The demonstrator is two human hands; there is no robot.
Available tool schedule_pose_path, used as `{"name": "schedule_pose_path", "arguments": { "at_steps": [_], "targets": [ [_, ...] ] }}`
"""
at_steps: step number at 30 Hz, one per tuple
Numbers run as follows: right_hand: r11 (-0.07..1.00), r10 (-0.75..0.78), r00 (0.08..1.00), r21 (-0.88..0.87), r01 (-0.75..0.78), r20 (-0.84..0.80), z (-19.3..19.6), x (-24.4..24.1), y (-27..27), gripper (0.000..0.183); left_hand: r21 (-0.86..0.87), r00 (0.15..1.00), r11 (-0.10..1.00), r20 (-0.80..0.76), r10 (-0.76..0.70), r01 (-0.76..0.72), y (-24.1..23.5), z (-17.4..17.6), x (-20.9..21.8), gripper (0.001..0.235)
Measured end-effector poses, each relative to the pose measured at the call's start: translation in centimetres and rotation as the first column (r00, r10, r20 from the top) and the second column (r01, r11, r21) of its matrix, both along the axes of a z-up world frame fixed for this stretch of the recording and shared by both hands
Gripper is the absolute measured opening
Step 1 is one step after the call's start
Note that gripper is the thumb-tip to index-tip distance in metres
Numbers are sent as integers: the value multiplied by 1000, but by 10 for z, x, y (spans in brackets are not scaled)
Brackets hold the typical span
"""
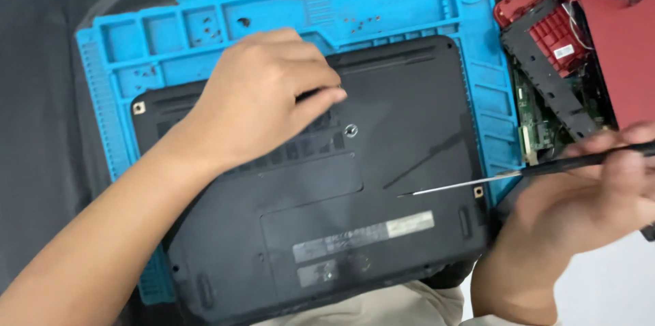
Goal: The person pries along the edge of a laptop's bottom cover with a screwdriver while holding the laptop steady on a blue repair mat, working around the seams to open the case. They reposition the laptop and continue prying at different edges throughout the clip.
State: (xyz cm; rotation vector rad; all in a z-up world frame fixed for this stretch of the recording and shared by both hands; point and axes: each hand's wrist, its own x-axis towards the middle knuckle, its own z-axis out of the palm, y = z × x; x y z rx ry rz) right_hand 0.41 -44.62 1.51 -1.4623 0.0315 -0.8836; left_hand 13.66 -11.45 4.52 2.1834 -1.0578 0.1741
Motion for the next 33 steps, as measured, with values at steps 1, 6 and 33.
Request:
{"name": "schedule_pose_path", "arguments": {
  "at_steps": [1, 6, 33],
  "targets": [
    [998, 40, 998, 41, -38, -49, 2, 3, 5, 23, 14, 999, 1000, 49, 16, -17, -2, -5, 7, 13],
    [985, 47, 998, 167, -41, -32, -9, -19, 0, 27, 168, 967, 985, 257, -3, -42, -32, -25, 57, 15],
    [948, -210, 967, 271, 166, 144, -32, -59, -27, 30, 339, 818, 941, 539, -201, 8, -151, -4, 59, 6]
  ]
}}
